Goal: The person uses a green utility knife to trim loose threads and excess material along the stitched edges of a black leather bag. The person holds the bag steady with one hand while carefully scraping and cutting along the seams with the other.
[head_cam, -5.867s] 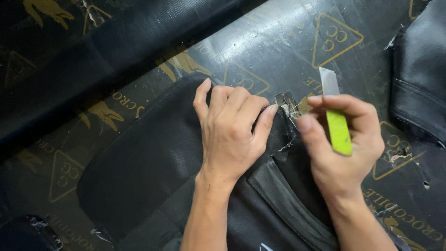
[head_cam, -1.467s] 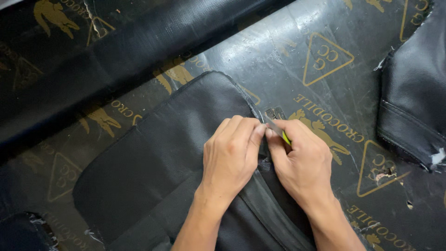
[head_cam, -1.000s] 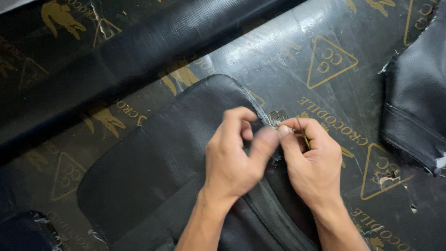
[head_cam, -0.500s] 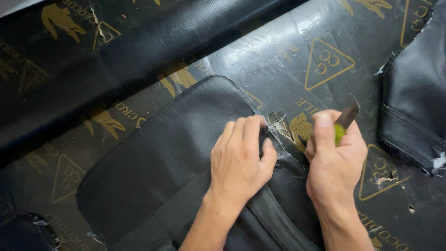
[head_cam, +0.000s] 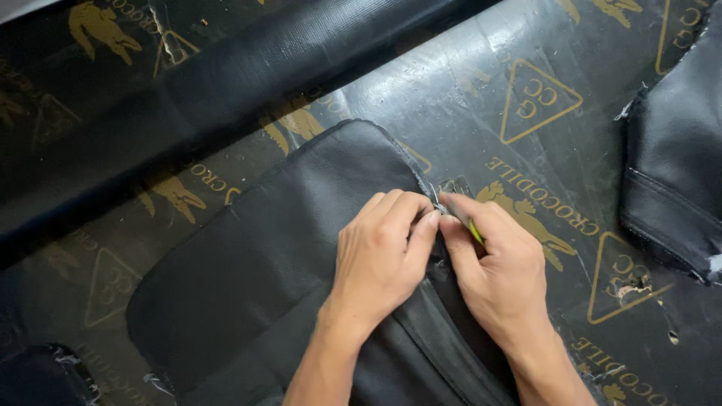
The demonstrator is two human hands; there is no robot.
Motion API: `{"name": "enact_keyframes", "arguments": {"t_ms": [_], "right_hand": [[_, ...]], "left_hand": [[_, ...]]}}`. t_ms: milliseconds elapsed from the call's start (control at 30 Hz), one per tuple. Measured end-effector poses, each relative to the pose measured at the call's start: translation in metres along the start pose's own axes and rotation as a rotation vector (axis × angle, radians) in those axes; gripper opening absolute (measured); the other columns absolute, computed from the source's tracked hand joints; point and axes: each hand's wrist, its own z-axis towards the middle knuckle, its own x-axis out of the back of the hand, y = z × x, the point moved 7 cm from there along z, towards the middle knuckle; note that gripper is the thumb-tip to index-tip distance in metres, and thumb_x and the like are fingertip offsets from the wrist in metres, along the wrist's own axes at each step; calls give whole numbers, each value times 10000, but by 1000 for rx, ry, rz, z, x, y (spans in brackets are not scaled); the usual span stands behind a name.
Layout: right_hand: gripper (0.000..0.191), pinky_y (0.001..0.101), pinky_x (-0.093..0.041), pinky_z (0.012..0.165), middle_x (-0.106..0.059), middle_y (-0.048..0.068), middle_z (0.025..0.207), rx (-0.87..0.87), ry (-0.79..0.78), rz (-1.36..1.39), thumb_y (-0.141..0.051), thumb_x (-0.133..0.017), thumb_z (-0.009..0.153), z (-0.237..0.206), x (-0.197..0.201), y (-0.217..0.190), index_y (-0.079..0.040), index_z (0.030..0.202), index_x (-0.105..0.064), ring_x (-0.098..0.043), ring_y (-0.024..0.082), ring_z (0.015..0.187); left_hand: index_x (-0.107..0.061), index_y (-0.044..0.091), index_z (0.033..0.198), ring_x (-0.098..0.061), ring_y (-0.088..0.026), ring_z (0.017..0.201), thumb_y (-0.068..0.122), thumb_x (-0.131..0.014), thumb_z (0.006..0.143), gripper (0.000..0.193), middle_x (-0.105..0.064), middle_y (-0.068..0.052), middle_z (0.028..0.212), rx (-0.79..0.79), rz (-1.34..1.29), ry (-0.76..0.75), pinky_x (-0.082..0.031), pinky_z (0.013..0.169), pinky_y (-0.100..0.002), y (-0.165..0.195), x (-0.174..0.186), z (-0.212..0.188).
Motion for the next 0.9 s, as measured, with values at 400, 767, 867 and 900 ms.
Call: {"name": "enact_keyframes", "arguments": {"t_ms": [400, 767, 867, 900], "right_hand": [[147, 293, -518, 686, -712, 95, 852, -41, -114, 101, -105, -637, 973, 6, -6, 11, -15, 1077, -689, -671, 159, 755], [336, 249, -314, 527, -466, 0, 744, -323, 98, 554, -209, -553, 1073, -1, 8, 32, -35, 1360, -562, -388, 87, 610], [322, 247, -368, 581, -498, 28, 827, -239, 120, 955, -276, -463, 1143, -5, 12, 24, -9, 1322, -479, -433, 88, 688], [295, 258, -391, 595, -516, 47, 854, -246, 108, 953, -265, -461, 1136, -9, 13, 21, -6, 1274, -489, -456, 104, 701]], "left_hand": [[-648, 68, 989, -664, -269, 876, 184, -617, 996, 120, -675, -72, 908, 6, -164, -108, -514, 758, -384, -2, 6, 2], [-662, 78, 982, -687, -273, 852, 242, -602, 998, 176, -690, -82, 883, 111, -137, -84, -520, 755, -392, -6, 2, 2], [-657, 81, 980, -689, -280, 875, 246, -590, 997, 179, -697, -78, 898, 107, -94, -68, -517, 758, -403, -5, 2, 4], [-656, 82, 973, -690, -280, 880, 244, -589, 997, 177, -700, -74, 899, 106, -83, -69, -517, 758, -406, -5, 1, 4]]}}
